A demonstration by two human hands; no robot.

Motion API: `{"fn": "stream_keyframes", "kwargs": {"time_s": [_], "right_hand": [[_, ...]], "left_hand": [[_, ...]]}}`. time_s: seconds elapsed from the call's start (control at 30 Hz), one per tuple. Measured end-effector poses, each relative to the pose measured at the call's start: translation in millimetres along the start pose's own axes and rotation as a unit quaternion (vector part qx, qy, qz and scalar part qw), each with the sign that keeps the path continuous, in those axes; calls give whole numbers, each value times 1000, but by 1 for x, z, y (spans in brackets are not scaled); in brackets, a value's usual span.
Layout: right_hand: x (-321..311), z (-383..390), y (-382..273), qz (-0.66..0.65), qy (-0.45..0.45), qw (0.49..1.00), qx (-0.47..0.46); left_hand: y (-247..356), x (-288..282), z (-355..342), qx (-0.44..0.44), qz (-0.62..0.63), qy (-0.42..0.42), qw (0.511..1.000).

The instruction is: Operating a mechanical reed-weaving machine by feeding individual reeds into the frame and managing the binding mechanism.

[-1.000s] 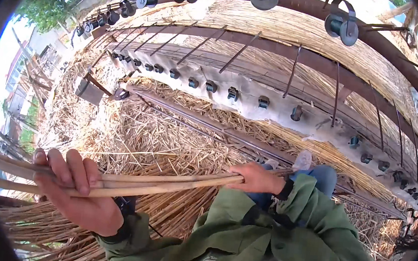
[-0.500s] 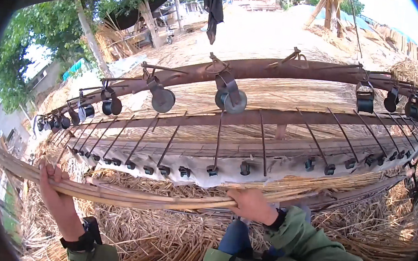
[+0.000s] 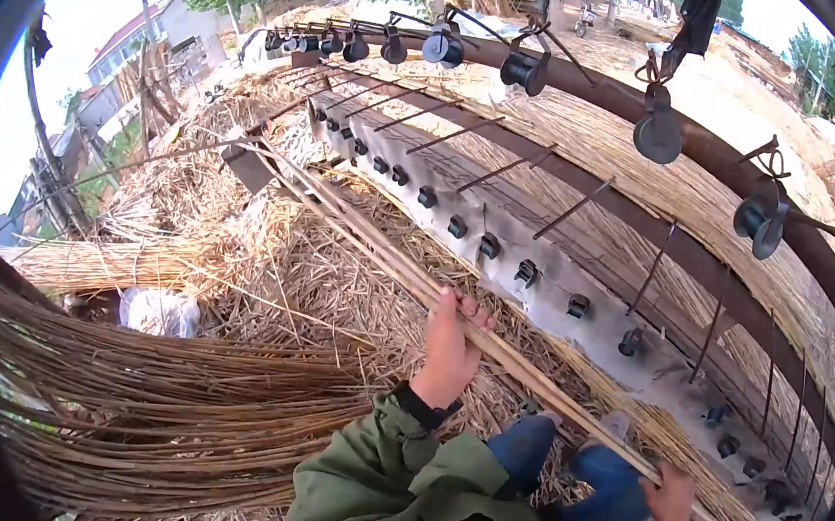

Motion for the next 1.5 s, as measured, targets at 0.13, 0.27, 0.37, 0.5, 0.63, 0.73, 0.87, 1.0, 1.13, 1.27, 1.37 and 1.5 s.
{"fn": "stream_keyframes", "kwargs": {"time_s": [0.13, 0.27, 0.37, 0.5, 0.63, 0.73, 0.87, 1.0, 1.13, 1.27, 1.37, 1.5], "right_hand": [[26, -38, -82, -98, -64, 989, -96], [43, -39, -76, -118, -118, 982, -93], [40, -22, -40, -107, -129, 984, -66], [23, 8, 9, -16, -104, 994, -11], [6, 32, 33, -43, -53, 997, 40], [5, 51, 58, -16, -22, 999, 31], [-5, 58, 59, 16, 33, 999, 11], [-9, 66, 59, 67, 51, 996, -14], [-2, 75, 61, 45, 53, 997, 38], [-4, 88, 74, 79, 66, 994, 30], [-8, 92, 70, 97, 59, 993, 34], [-2, 102, 79, 109, 9, 992, 63]], "left_hand": [[-60, -13, 49, -109, -44, 9, 993], [-57, -6, 55, -181, -100, 10, 978], [-2, -15, 8, -95, -112, -23, 989], [103, -17, -41, 67, -76, 54, 993], [145, -19, -61, 90, -112, -11, 989], [171, -38, -80, 100, -133, 45, 985], [240, -56, -90, 201, -152, 139, 958], [280, -80, -97, 191, -126, 181, 957], [284, -85, -78, 280, -179, 358, 873], [288, -61, -64, 406, -365, 344, 764], [303, -72, -53, 474, -530, 352, 608], [280, -59, -46, 500, -607, 245, 567]]}}
Point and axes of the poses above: each hand's wrist, its own z-axis away from the middle knuckle, its own x-axis out of the palm, y = z × x, the point moved 8 cm from there along -z, towards the middle knuckle, and after that the axes turned 3 degrees about -z, right-handed, at the moved point
